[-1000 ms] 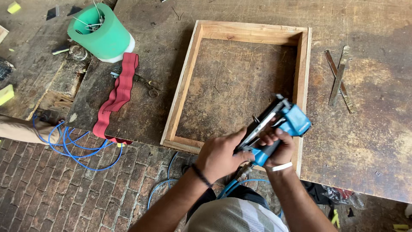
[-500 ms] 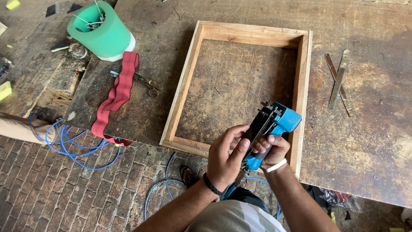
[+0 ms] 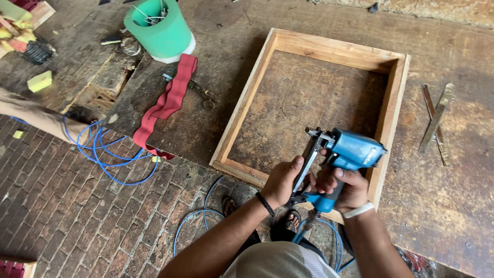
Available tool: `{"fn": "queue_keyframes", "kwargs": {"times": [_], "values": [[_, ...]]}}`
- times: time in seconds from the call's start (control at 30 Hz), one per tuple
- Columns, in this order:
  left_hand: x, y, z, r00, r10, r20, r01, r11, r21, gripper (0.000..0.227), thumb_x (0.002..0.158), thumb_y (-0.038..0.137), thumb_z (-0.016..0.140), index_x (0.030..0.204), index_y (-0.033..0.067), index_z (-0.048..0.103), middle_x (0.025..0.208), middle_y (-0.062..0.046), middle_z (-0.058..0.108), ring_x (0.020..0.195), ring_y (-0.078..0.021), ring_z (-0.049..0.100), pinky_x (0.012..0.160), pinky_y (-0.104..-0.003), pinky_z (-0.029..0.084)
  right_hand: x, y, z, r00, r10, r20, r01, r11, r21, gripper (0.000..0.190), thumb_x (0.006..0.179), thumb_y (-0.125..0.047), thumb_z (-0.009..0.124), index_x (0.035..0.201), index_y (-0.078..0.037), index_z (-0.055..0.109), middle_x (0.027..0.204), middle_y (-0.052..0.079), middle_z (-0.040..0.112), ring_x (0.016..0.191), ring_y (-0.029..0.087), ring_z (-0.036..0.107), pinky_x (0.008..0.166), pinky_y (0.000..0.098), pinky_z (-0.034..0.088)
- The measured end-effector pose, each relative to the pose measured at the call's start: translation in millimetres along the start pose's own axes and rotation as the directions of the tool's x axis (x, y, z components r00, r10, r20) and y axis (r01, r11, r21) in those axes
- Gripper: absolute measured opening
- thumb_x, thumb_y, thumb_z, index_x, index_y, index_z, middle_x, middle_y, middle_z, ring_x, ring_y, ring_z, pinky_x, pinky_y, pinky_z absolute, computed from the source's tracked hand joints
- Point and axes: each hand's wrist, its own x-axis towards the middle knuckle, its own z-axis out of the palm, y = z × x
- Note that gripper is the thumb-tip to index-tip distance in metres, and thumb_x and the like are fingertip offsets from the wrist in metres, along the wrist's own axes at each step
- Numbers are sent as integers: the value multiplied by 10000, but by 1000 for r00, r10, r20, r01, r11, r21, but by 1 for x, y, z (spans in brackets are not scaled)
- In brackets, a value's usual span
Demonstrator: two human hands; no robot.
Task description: The person weaves red fabric strips into a wooden frame using a pneumatic staple gun to secure the edges. They repeatedly fold and staple the fabric, then lift the completed woven panel and place it on a wooden chair frame.
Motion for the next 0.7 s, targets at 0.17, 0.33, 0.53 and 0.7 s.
{"fn": "queue_keyframes", "kwargs": {"times": [0.17, 0.33, 0.53, 0.7], "values": [[2, -41, -22, 999, -25, -43, 36, 959, 281, 420, 1007, 472, 555, 1128, 100, 708, 1023, -48, 746, 873, -121, 690, 742, -313, 582, -7, -46, -32, 928, -198, -315, -210, 418, -884, 491, 749, -38, 779, 1213, 39, 634, 925, 108, 736, 720, 210, 658, 639, 377, 555], [-18, -87, -64, 949, -308, -62, 314, 937, 155, 301, 998, 391, 590, 1095, 126, 696, 989, -19, 760, 829, -98, 718, 739, -300, 615, -23, -87, -135, 758, -371, -536, -518, 157, -841, 535, 848, -242, 841, 1343, -101, 692, 1087, 178, 747, 933, 300, 694, 801, 464, 564], [-9, -117, -69, 922, -373, -99, 372, 928, -30, 267, 987, 357, 641, 1052, 109, 715, 946, -33, 759, 765, -100, 689, 689, -280, 589, -31, -114, -272, 658, -519, -546, -711, -187, -678, 475, 876, -372, 842, 1267, -122, 739, 1139, 233, 763, 989, 417, 734, 864, 542, 564], [-8, -122, -69, 913, -402, -67, 400, 916, -38, 258, 991, 348, 642, 1042, 108, 719, 936, 1, 761, 737, -72, 667, 644, -252, 546, -29, -92, -305, 696, -570, -436, -666, -286, -690, 625, 806, -418, 871, 1357, -160, 730, 1198, 247, 720, 1037, 449, 683, 887, 541, 532]]}}
